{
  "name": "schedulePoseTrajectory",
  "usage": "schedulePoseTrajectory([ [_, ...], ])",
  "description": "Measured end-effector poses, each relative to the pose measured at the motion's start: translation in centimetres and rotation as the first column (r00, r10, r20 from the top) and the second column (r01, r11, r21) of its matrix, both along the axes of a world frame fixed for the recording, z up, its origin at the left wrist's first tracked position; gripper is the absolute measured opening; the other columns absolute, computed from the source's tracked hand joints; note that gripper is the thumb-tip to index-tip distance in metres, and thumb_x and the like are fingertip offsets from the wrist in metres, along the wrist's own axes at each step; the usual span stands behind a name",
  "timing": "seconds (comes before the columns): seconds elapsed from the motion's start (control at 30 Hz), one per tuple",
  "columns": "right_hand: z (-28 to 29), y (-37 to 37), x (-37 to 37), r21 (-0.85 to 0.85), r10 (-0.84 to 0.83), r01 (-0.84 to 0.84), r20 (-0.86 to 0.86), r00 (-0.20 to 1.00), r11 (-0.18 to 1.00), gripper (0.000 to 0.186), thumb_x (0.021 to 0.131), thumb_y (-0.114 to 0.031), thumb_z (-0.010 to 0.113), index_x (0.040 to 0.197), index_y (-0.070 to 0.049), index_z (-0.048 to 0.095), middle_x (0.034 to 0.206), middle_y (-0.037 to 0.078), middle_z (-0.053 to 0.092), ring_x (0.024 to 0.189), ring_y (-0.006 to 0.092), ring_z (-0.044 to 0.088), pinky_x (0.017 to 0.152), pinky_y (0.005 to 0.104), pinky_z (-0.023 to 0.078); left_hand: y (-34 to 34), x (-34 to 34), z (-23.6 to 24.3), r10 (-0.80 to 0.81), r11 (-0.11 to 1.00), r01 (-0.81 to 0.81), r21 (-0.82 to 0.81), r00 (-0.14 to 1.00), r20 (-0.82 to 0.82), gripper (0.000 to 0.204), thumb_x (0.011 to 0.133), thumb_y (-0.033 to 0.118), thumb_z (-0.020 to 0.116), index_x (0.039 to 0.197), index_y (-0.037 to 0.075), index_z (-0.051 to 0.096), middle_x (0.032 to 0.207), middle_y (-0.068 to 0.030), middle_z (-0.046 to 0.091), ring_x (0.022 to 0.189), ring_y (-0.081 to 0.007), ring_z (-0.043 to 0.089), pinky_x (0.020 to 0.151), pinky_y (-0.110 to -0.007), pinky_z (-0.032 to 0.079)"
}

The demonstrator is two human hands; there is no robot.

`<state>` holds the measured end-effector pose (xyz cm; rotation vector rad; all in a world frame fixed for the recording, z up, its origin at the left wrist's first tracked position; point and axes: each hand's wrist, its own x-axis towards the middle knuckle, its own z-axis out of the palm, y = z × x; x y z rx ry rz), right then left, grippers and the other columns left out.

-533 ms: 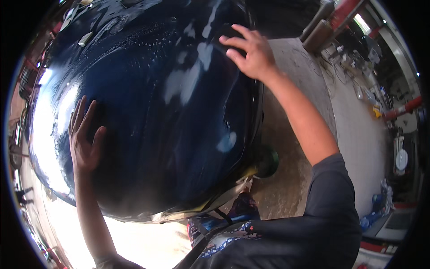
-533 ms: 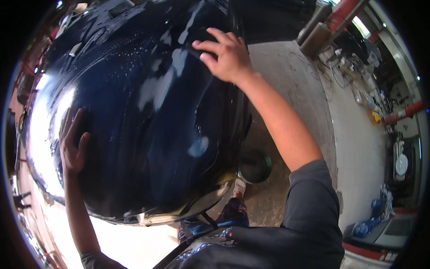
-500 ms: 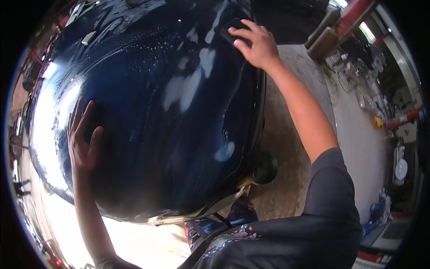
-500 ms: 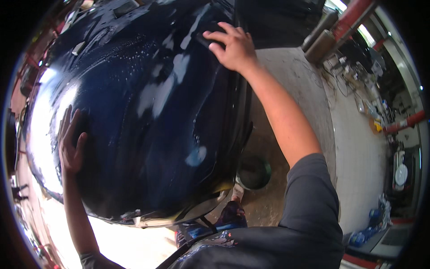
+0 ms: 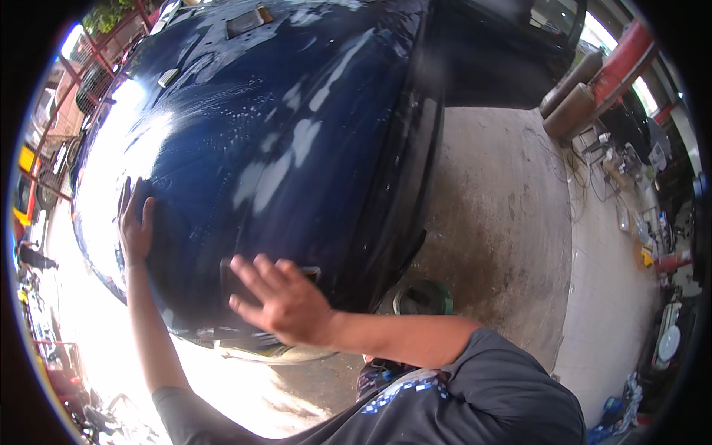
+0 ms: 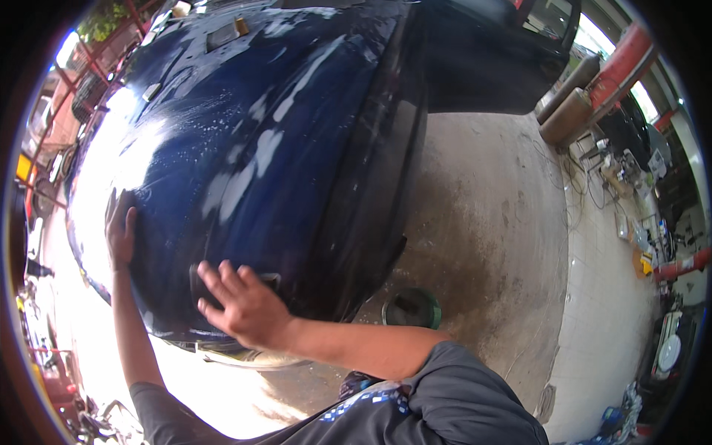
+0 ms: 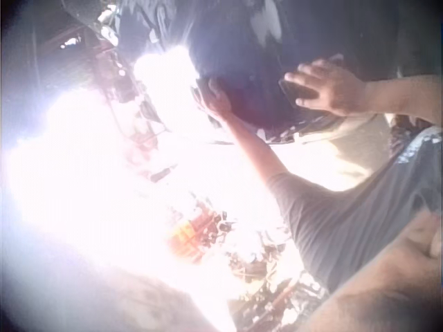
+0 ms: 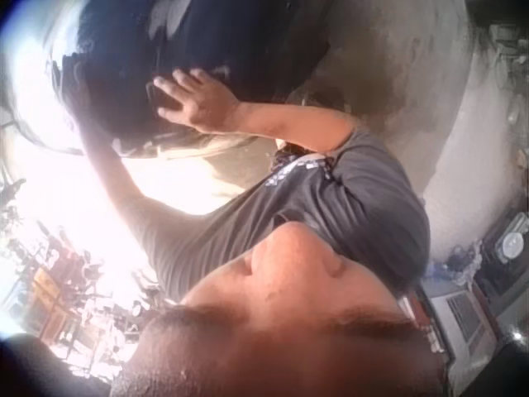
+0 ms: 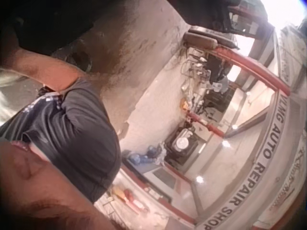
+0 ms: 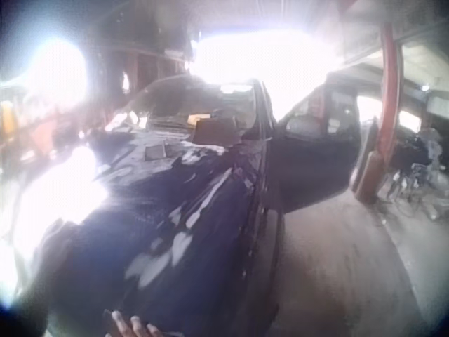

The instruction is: The person sands the hood of a dark-colored car using a sanding block. They repeatedly rub the surface in circular and linear motions, occasionally pausing to feel the texture with their hands. The hood shows patches of white residue from the sanding process.

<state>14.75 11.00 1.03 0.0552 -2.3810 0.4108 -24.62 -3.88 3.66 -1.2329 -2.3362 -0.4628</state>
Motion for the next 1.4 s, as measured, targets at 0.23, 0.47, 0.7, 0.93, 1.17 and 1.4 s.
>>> schedulePoseTrajectory([
  [0.23,0.2,9.4,1.0,0.129,0.089,-0.078,-0.081,0.993,0.989,0.029,0.098,-0.024,0.068,0.122,-0.024,0.084,0.148,0.026,0.065,0.122,0.0341,0.063,0.096,0.0451,0.045,-1.8,20.6,-4.8,0.228,0.93,-0.265,0.254,0.959,0.166,0.055,0.113,0.043,0.059,0.16,0.015,0.057,0.171,-0.0171,0.046,0.159,-0.0403,0.042,0.128,-0.056,0.033],
  [0.47,3.7,40.3,-4.1,0.19,-0.245,0.272,-0.155,0.957,0.943,0.032,0.089,-0.034,0.081,0.121,-0.036,0.084,0.145,0.012,0.068,0.122,0.0331,0.066,0.107,0.0535,0.049,7.6,38.2,-8.2,0.437,0.887,-0.451,0.098,0.889,0.132,0.065,0.113,0.058,0.045,0.16,0.014,0.058,0.174,-0.0133,0.044,0.164,-0.0349,0.034,0.133,-0.059,0.018],
  [0.7,9.0,62.5,-9.8,0.124,-0.561,0.557,-0.009,0.828,0.821,0.037,0.095,-0.042,0.074,0.132,-0.044,0.078,0.157,0.009,0.061,0.142,0.0357,0.058,0.118,0.056,0.044,10.7,39.5,-8.2,0.515,0.76,-0.518,0.393,0.848,0.123,0.062,0.116,0.052,0.041,0.157,0.011,0.062,0.17,-0.0185,0.048,0.16,-0.0401,0.039,0.132,-0.058,0.024],
  [0.93,2.4,29.5,0.5,0.148,0.186,-0.16,-0.186,0.965,0.976,0.033,0.101,-0.019,0.06,0.122,-0.001,0.078,0.154,0.035,0.056,0.133,0.0511,0.057,0.105,0.06,0.049,12.1,41.0,-10.7,0.721,0.326,-0.807,0.493,0.549,0.422,0.062,0.118,0.044,0.042,0.162,0.001,0.051,0.173,-0.0238,0.039,0.162,-0.0401,0.033,0.132,-0.053,0.027],
  [1.17,1.9,29.7,1.3,0.076,0.459,-0.454,-0.07,0.886,0.888,0.029,0.1,-0.023,0.059,0.114,-0.012,0.082,0.154,0.035,0.056,0.135,0.0513,0.057,0.11,0.0617,0.044,17.9,43.5,-13.0,0.833,0.202,-0.863,0.463,0.4,0.383,0.073,0.118,0.053,0.038,0.166,-0.002,0.04,0.172,-0.0275,0.039,0.164,-0.0408,0.03,0.134,-0.052,0.024],
  [1.4,9.4,67.7,-7.6,0.175,-0.393,0.426,-0.193,0.899,0.888,0.032,0.091,-0.029,0.076,0.121,-0.034,0.083,0.129,0.01,0.067,0.119,0.038,0.065,0.099,0.0581,0.052,20.7,42.9,-11.4,0.916,0.18,-0.918,0.354,0.288,0.28,0.073,0.117,0.061,0.027,0.167,0.01,0.045,0.174,-0.0234,0.038,0.163,-0.0422,0.031,0.135,-0.054,0.022],
])
